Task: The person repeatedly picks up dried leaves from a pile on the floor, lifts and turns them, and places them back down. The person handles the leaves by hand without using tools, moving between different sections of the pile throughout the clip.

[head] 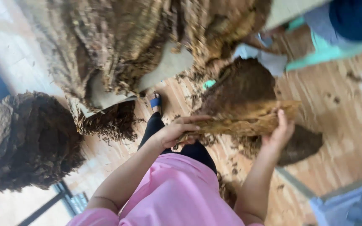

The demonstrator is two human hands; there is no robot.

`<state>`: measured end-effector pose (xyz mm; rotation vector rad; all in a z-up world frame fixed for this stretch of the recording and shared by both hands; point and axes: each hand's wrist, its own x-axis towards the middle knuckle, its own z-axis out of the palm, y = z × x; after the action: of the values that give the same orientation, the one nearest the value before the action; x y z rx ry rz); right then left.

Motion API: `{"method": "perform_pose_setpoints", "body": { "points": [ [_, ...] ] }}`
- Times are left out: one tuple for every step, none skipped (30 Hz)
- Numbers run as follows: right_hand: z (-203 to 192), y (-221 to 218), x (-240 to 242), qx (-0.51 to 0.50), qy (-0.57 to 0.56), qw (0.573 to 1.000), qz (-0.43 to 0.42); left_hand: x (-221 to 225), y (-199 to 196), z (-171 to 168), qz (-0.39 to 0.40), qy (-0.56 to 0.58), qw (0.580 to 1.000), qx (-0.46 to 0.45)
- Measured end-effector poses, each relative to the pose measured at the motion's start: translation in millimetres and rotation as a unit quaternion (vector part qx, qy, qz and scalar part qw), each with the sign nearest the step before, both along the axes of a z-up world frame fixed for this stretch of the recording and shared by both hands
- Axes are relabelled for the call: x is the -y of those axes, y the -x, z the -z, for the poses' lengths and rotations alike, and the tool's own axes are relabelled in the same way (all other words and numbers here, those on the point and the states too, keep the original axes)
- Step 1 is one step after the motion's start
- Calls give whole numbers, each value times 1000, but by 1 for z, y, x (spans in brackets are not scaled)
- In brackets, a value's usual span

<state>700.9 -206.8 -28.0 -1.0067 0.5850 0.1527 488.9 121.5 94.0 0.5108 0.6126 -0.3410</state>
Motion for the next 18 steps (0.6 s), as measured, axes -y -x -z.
{"method": "perform_pose_setpoints", "body": {
  "points": [
    [-26, -14, -12, 67, 42, 996, -34, -10, 2, 4, 11, 78, 996, 31],
    [-45, -28, -38, 77, 39, 995, -51, -19, 6, 9, -6, 76, 996, 42],
    [-63, -43, -66, 85, 25, 992, -91, -33, 4, 16, -16, 126, 990, 67],
    [-82, -58, -95, 93, 12, 987, -131, -48, 1, 24, -25, 176, 980, 93],
    [-99, -69, -130, 105, 12, 984, -142, -72, -2, 10, -34, 175, 978, 106],
    [-117, -79, -165, 133, -12, 973, -187, -97, -4, -3, -65, 164, 979, 103],
    [-134, -88, -202, 161, -36, 959, -232, -121, -6, -16, -96, 154, 978, 100],
    [-163, -89, -242, 172, -36, 954, -244, -141, -8, -8, -106, 154, 976, 114],
    [-192, -85, -282, 193, -32, 941, -276, -159, -7, -3, -126, 192, 960, 159],
    [-221, -81, -320, 213, -29, 927, -308, -178, -7, 1, -145, 230, 941, 204],
    [-245, -75, -348, 217, -29, 922, -318, -192, -12, -17, -154, 229, 938, 211],
    [-270, -69, -374, 247, -31, 905, -346, -204, -16, -35, -160, 276, 919, 233],
    [-292, -66, -407, 286, -42, 885, -366, -229, -27, -54, -158, 311, 900, 260],
    [-307, -66, -417, 299, -50, 878, -370, -248, -36, -69, -158, 301, 900, 274],
    [-320, -63, -424, 359, -77, 847, -385, -269, -43, -84, -158, 356, 880, 273],
    [-330, -61, -431, 417, -103, 811, -397, -288, -52, -98, -157, 410, 857, 270],
    [-333, -64, -432, 419, -102, 812, -393, -313, -61, -115, -153, 410, 858, 270],
    [-334, -68, -432, 456, -71, 804, -376, -337, -73, -130, -138, 299, 900, 287]
  ]
}}
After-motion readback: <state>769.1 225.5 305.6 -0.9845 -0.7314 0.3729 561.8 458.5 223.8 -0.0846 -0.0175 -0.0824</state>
